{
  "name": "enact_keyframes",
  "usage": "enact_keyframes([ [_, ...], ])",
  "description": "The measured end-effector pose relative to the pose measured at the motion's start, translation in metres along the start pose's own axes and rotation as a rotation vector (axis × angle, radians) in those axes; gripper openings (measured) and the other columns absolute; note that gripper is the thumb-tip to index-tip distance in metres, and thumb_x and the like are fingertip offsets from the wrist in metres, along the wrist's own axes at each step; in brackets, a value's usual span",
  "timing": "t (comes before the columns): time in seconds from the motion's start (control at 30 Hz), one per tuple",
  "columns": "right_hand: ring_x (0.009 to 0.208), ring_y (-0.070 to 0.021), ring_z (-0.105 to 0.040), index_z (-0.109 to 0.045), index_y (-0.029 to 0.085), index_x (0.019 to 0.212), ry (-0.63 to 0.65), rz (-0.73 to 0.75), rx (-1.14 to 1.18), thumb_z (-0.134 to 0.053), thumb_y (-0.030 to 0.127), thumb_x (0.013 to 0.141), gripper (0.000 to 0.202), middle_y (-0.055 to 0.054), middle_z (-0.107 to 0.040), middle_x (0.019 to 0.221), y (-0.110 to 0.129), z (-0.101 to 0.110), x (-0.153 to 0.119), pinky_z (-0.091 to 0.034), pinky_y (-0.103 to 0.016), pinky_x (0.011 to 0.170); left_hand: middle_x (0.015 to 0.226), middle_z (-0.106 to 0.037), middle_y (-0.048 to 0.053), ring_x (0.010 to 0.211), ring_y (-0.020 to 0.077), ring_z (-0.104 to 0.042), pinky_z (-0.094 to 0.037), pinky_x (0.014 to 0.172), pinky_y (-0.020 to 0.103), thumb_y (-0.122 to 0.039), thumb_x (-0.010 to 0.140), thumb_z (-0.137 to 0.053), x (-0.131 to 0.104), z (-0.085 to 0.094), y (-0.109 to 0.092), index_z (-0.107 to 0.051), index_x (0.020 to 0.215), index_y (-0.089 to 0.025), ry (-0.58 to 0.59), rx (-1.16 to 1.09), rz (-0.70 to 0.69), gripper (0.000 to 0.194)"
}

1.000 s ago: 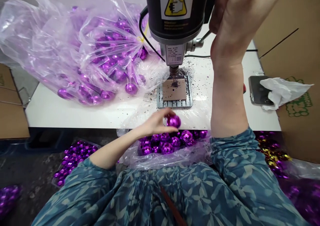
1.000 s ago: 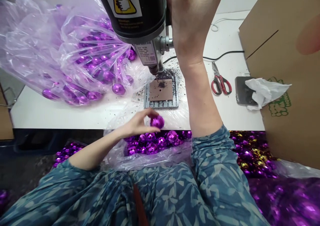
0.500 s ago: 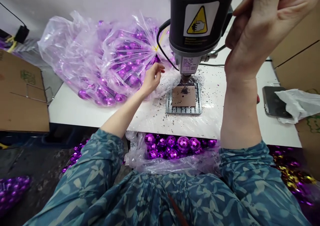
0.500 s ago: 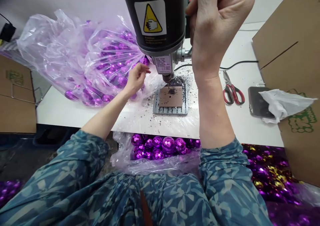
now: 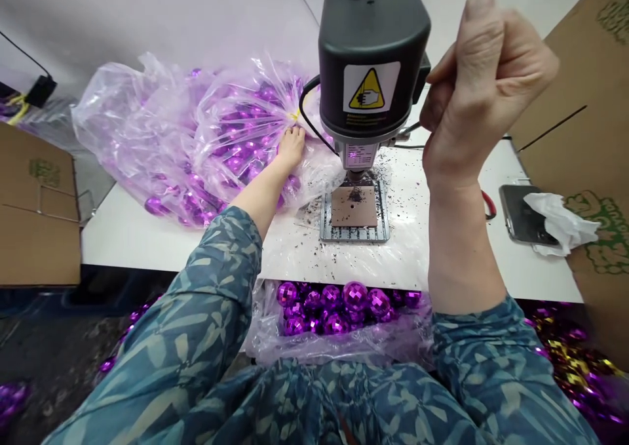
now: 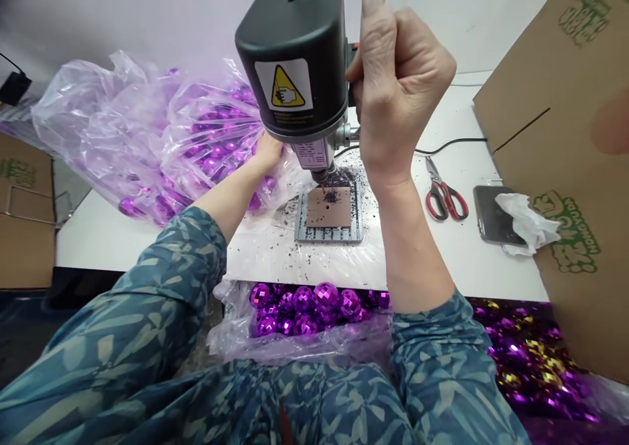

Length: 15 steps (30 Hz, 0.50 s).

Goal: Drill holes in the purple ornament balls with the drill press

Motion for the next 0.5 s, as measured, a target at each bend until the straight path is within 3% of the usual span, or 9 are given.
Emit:
enact_keyframes([
  [0.1,0.041,-0.0007,-0.031,-0.043,0.017,0.054,0.0,-0.01,-0.051,-0.059,0.081,0.077,0.07,0.007,-0.031,0.045,0.001,0.001,-0.001,-0.034,-0.023,0.052,0.127,-0.077,0.018,0.144,0.0376,-0.057,-0.03,0.135,0.068,-0.019,0.08,-0.076,0.0,-0.001,0.012,-0.065,0.103,-0.022,0.052,-0.058,0.098,0.026],
  [0.23,0.038,-0.0007,-0.029,-0.041,0.018,0.054,-0.005,-0.029,-0.086,-0.06,0.085,0.073,0.073,0.008,-0.031,0.044,0.0,0.002,-0.002,-0.028,-0.023,0.046,0.131,-0.073,0.018,0.145,0.0418,-0.055,-0.026,0.135,0.07,-0.012,0.062,-0.084,-0.008,0.003,-0.006,-0.066,0.104,-0.022,0.087,-0.054,0.052,0.046],
  [0.37,0.038,-0.0012,-0.027,-0.04,0.019,0.054,-0.011,-0.008,-0.105,-0.058,0.083,0.075,0.07,0.007,-0.03,0.045,0.002,0.001,-0.003,-0.028,-0.025,0.047,0.127,-0.072,0.018,0.134,0.0431,-0.06,-0.039,0.129,0.067,-0.014,0.06,-0.092,-0.043,0.022,-0.05,-0.068,0.104,-0.022,0.072,-0.075,-0.032,0.051],
  [0.5,0.04,-0.0035,-0.026,-0.038,0.022,0.057,-0.011,0.002,-0.109,-0.056,0.081,0.078,0.066,0.007,-0.03,0.047,0.001,0.001,-0.003,-0.034,-0.027,0.051,0.126,-0.07,0.012,0.118,0.0336,-0.068,-0.059,0.107,0.055,-0.037,0.079,-0.092,-0.097,0.053,-0.109,-0.073,0.116,-0.027,0.105,-0.241,-0.137,0.043],
])
Point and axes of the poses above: each hand's wrist, its own x-axis towards the middle knuckle, its own z-axis out of the back of the hand, y = z × x, the point moved 10 cm from there along x, towards the middle knuckle
